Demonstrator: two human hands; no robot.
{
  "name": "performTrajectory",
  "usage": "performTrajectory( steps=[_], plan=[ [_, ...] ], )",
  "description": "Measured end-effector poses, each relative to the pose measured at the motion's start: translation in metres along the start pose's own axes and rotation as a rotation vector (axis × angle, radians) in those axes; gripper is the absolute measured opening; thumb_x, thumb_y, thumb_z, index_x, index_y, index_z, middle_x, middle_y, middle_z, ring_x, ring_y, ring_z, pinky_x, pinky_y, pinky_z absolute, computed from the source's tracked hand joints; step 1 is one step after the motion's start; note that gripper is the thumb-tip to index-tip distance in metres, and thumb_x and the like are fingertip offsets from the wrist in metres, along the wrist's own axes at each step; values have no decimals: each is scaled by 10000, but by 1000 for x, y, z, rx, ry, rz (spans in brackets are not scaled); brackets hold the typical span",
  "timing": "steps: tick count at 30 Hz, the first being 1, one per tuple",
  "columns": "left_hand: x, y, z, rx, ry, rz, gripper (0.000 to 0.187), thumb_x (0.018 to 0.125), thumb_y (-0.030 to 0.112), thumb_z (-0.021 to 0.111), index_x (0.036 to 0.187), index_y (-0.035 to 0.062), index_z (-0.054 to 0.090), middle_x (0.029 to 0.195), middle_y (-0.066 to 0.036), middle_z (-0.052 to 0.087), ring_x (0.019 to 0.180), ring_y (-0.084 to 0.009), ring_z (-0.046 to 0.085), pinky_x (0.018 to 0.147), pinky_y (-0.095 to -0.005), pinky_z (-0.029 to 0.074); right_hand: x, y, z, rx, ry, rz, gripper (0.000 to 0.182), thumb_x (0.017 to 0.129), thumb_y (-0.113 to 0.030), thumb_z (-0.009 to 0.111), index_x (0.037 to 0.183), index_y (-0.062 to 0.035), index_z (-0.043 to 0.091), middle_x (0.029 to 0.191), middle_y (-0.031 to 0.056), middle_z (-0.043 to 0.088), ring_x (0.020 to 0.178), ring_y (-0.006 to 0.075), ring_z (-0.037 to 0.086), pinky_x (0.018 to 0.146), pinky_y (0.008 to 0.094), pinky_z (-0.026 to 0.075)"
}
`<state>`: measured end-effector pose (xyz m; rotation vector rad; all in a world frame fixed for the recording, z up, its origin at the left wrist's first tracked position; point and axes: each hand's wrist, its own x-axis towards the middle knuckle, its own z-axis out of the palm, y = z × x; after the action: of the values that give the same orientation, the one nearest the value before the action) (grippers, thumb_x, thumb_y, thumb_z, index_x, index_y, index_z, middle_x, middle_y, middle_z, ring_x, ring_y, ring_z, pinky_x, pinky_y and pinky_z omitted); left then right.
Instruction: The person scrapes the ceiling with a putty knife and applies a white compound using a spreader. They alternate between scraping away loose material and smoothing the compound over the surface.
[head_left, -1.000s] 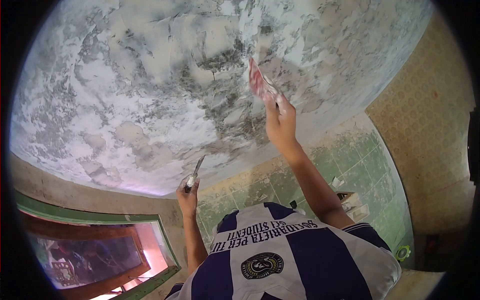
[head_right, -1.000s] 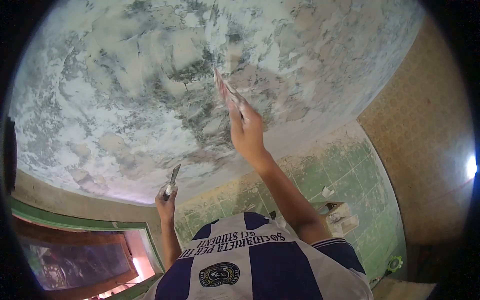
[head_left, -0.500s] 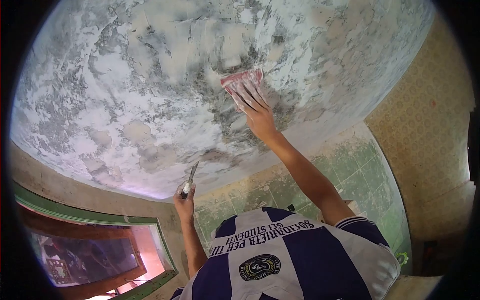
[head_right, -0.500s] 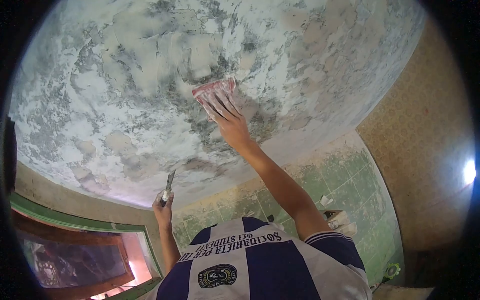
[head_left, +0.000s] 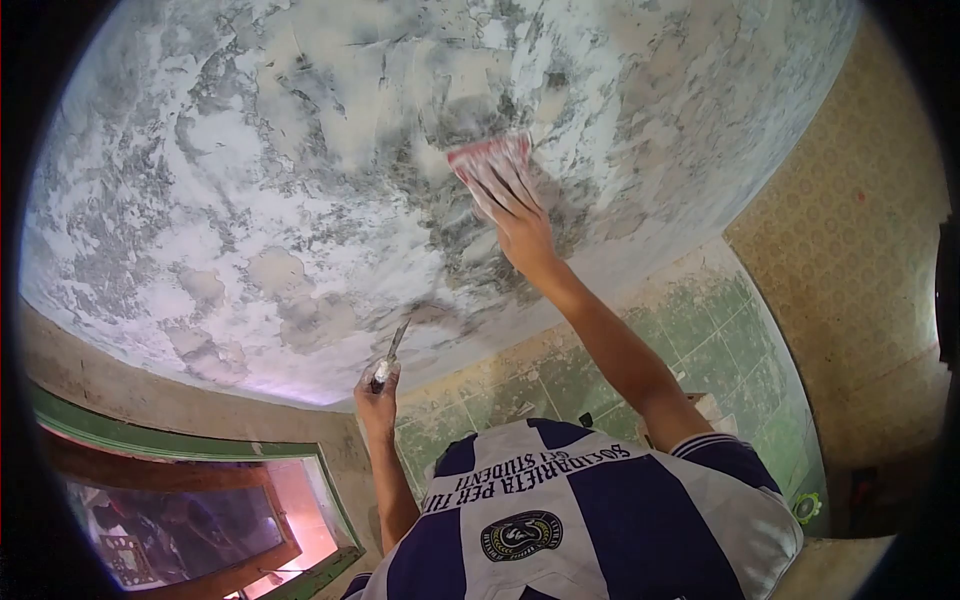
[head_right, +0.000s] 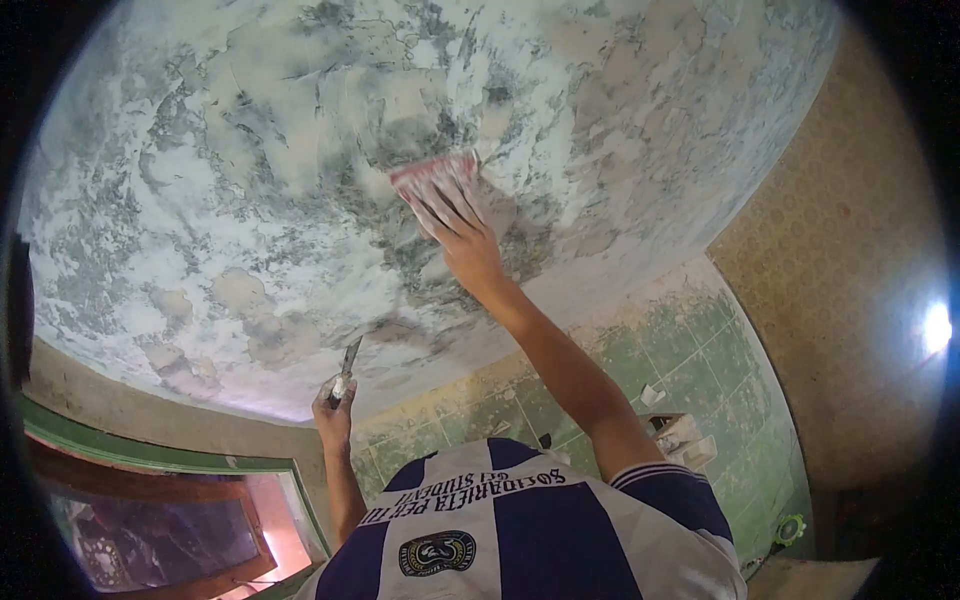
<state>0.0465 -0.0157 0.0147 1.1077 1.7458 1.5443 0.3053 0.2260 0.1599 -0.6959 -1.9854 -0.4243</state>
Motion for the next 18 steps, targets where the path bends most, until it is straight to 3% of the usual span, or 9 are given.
performTrajectory(
  steps=[4,6,7,9,11,13,15,18],
  plan=[
    [-7,5,-7,17,3,-73,256,901,128,743,1102,-21,693,871,13,642,781,-71,523,716,-231,430,-34,-24,-17,145,153,102,408,973,-16,516,1375,-59,568,1378,100,593,1331,252,509,1122,419,400],
    [-10,0,-11,47,-25,-124,243,904,119,740,1101,-15,692,894,14,645,816,-70,540,750,-224,435,-42,-47,-27,681,294,877,349,1048,-101,467,1372,2,546,1319,145,628,1298,199,527,1059,350,435],
    [-10,-5,-13,76,-26,-146,248,902,124,743,1102,-14,693,909,8,651,825,-74,547,761,-227,440,-45,-45,-25,678,291,882,349,1048,-101,467,1372,2,546,1319,145,628,1298,199,527,1059,350,435],
    [-11,-11,-16,110,-34,-169,253,900,128,747,1103,-13,693,925,2,658,834,-77,554,771,-231,444,-42,-41,-21,1221,475,1187,409,1057,-172,484,1416,20,462,1341,101,568,1199,178,568,1040,373,454],
    [-12,-14,-16,37,-15,-152,255,897,128,747,1102,-14,695,941,-8,669,844,-86,566,791,-242,454,-26,-43,-19,1377,597,1201,416,1043,-166,515,1420,-7,441,1361,100,543,1234,213,549,1037,386,467],
    [-11,-17,-13,17,-13,-119,254,895,119,743,1104,-17,691,911,-5,659,804,-85,550,745,-240,449,-8,-41,-18,1495,729,1369,408,1034,-152,526,1408,-11,442,1406,114,499,1275,248,516,1053,423,463],
    [-8,-19,-12,-9,-8,-87,253,894,110,738,1105,-21,688,882,-2,648,763,-84,533,699,-239,444,10,-46,-20,1523,714,1385,432,1029,-172,540,1410,-1,427,1399,130,485,1277,260,507,1065,412,461],
    [-7,-21,-13,-15,-56,-85,258,895,114,740,1105,-25,683,919,-24,670,809,-96,568,748,-246,468,36,-55,-16,1563,697,1420,432,1020,-185,558,1384,14,436,1356,142,482,1250,276,509,1070,400,466]
  ],
)
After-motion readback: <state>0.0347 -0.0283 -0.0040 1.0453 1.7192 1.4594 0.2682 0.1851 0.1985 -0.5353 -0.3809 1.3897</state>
